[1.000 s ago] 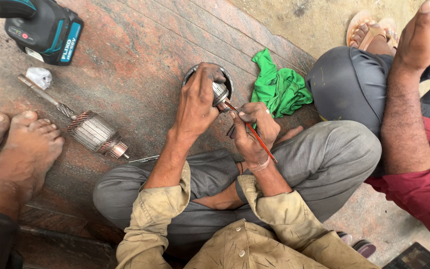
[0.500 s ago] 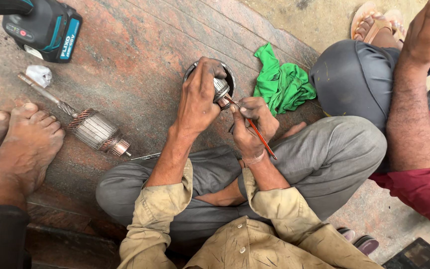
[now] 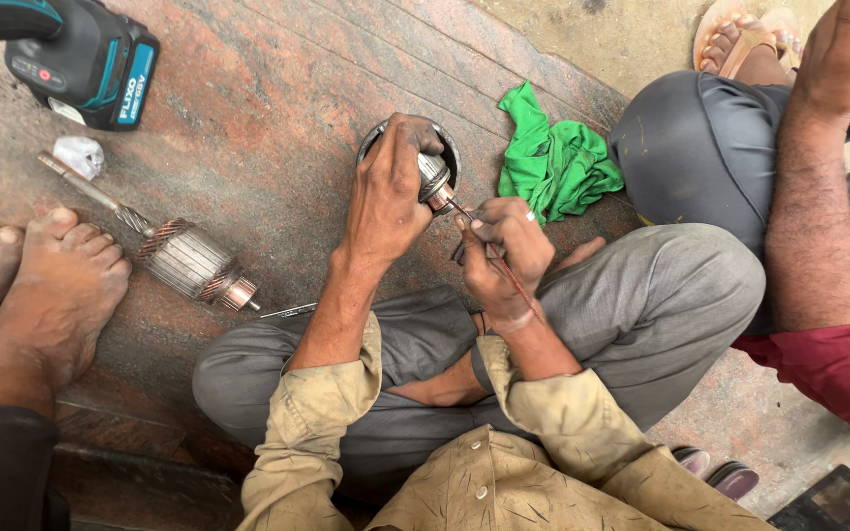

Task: The person sits cross-legged on the floor holding an electric motor armature seated in a bearing housing, and uses a red-handled file to file the commutator end of the armature, rotating the armature between strokes. A cordless drill and a second armature lie on the floor beside them.

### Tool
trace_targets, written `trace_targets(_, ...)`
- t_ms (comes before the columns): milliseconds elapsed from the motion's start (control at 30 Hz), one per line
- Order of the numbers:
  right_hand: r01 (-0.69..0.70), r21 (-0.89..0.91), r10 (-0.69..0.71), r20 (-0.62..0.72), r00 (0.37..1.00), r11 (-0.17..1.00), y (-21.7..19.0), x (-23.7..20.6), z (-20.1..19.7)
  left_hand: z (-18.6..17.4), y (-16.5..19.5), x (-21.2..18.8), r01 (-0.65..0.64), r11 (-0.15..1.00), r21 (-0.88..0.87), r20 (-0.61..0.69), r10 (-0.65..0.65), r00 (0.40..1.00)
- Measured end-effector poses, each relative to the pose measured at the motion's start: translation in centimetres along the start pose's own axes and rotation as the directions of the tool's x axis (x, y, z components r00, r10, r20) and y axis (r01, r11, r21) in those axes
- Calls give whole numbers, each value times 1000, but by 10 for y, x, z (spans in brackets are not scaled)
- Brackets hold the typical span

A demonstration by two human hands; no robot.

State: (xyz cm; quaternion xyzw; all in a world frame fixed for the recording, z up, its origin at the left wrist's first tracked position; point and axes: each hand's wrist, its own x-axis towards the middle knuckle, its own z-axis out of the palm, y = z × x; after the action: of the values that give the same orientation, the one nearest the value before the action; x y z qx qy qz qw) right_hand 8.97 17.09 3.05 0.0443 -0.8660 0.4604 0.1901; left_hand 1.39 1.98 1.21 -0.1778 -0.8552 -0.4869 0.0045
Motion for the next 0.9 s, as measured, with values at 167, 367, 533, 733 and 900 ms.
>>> trace_targets(167, 1, 62, 6, -116, 993, 998, 6, -6, 17, -2, 2, 1, -13, 1000, -13, 21, 13, 1000)
trace_targets(367, -26, 33, 28, -59, 998, 999, 5, -8, 8, -4, 4, 0, -19, 1000, -20, 22, 20, 1000)
trace_targets(533, 17, 9, -17, -28, 999, 1000, 3, -9, -1, -3, 3, 2, -4, 1000, -13, 26, 4, 1000)
trace_targets(733, 64, 6, -63, -82, 995, 998, 4, -8, 11, -4, 4, 2, 5, 1000, -11, 55, -4, 998)
trace_targets(900, 99, 4, -97, -107, 989, 995, 3, -7, 16, -5, 5, 4, 25, 1000, 11, 70, -26, 997)
